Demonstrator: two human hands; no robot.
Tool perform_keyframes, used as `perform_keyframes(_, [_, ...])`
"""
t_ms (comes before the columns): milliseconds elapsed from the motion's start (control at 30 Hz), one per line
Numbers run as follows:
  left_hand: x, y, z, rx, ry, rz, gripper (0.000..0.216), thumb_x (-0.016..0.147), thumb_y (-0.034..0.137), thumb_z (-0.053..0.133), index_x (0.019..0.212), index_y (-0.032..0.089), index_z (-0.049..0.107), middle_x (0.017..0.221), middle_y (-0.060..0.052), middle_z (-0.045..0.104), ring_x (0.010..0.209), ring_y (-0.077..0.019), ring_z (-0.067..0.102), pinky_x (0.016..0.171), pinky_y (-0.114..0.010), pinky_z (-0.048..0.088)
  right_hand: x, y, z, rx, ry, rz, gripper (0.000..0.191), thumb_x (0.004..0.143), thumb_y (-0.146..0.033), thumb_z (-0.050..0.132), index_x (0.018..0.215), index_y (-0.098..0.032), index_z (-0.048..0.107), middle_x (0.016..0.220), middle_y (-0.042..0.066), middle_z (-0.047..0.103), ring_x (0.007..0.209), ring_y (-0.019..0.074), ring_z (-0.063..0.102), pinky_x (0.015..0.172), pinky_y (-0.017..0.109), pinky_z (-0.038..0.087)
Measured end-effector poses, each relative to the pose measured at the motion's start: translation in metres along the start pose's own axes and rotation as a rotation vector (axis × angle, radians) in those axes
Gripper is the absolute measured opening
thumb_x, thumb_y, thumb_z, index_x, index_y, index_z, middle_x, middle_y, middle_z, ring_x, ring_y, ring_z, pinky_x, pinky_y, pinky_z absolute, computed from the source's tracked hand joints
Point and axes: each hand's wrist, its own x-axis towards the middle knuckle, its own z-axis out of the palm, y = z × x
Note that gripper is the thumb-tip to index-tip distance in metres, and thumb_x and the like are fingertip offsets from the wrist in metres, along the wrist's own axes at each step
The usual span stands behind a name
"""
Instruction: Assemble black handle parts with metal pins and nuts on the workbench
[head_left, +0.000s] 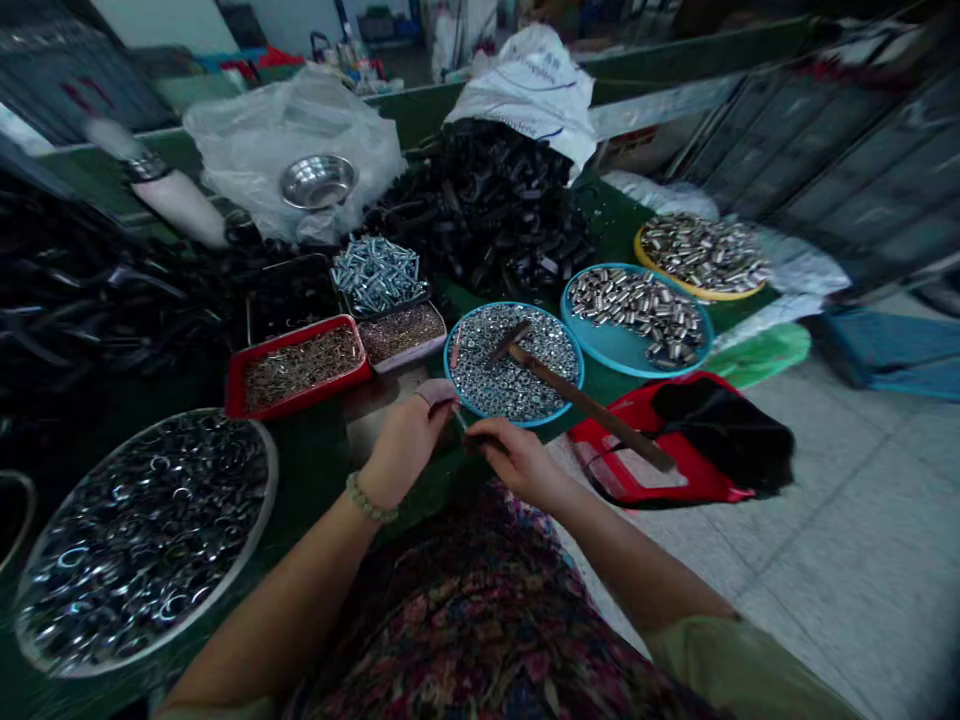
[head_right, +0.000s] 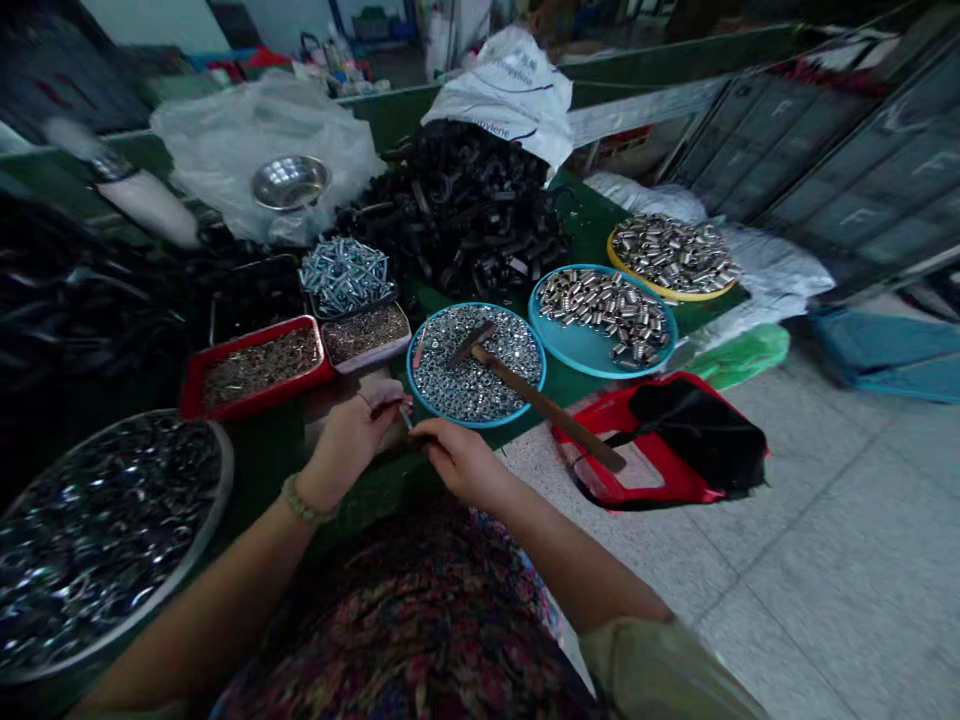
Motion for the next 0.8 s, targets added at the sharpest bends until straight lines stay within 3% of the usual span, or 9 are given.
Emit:
perform_keyframes(200, [0.002,0.003,0.027,-0.264,0.057,0.02,0.015,0.084,0.021,0.058,0.098,0.019,0.064,0.097,-0.004,0.071,0.092,-0.0176,0.066,0.087,-0.032,0.052,-0.013,0.014,-0.007,0.112,0.13,0.133,0.042,0.088,-0.011,0.047,0.128,-0.026,0.047,0.113,0.006,0.065,0.104,0.0158,0.065,0.085,0.031,0.055])
perform_keyframes(333, [-0.014,0.002,0.038,-0.185,0.008,0.117,0.014,0.088,0.021,0.053,0.099,0.02,0.063,0.099,-0.004,0.069,0.091,-0.0163,0.066,0.084,-0.03,0.052,-0.017,0.017,-0.01,0.081,0.135,0.124,0.049,0.089,-0.01,0.046,0.135,-0.028,0.045,0.116,0.006,0.065,0.103,0.0153,0.065,0.087,0.031,0.055])
perform_keyframes(500, [-0.006,0.009,0.052,-0.13,-0.11,0.234,0.022,0.093,0.024,0.049,0.113,0.021,0.055,0.106,-0.004,0.068,0.096,-0.0157,0.066,0.086,-0.029,0.052,-0.03,0.022,-0.028,0.11,0.279,0.071,0.035,0.092,-0.013,0.047,0.121,-0.03,0.056,0.102,0.002,0.07,0.091,0.0143,0.069,0.082,0.03,0.056])
perform_keyframes(567, [0.011,0.017,0.063,-0.037,-0.176,0.291,0.024,0.093,0.023,0.048,0.117,0.02,0.052,0.104,-0.005,0.068,0.095,-0.0165,0.066,0.085,-0.029,0.052,-0.036,0.024,-0.042,0.16,0.414,0.104,0.029,0.093,-0.016,0.048,0.118,-0.03,0.056,0.1,0.001,0.07,0.087,0.0144,0.07,0.08,0.031,0.057])
perform_keyframes(667, [0.036,0.03,0.079,0.299,-0.33,0.495,0.022,0.093,0.017,0.046,0.113,0.019,0.055,0.095,-0.007,0.068,0.094,-0.0204,0.064,0.084,-0.033,0.05,-0.04,0.024,-0.061,0.178,0.556,0.153,0.023,0.093,-0.022,0.052,0.114,-0.028,0.056,0.102,0.003,0.07,0.084,0.016,0.071,0.08,0.034,0.058])
perform_keyframes(733, [0.046,0.034,0.085,0.455,-0.398,0.623,0.021,0.092,0.016,0.047,0.11,0.017,0.057,0.093,-0.008,0.067,0.094,-0.0224,0.062,0.084,-0.035,0.049,-0.041,0.022,-0.069,0.173,0.566,0.166,0.021,0.093,-0.025,0.052,0.113,-0.027,0.055,0.102,0.004,0.07,0.084,0.0166,0.071,0.079,0.035,0.058])
perform_keyframes(800, [0.05,0.034,0.085,0.471,-0.423,0.662,0.02,0.091,0.016,0.048,0.107,0.016,0.06,0.093,-0.009,0.067,0.095,-0.0225,0.061,0.087,-0.036,0.048,-0.041,0.02,-0.07,0.183,0.538,0.164,0.021,0.093,-0.025,0.053,0.114,-0.027,0.055,0.101,0.004,0.07,0.085,0.0162,0.071,0.08,0.035,0.058])
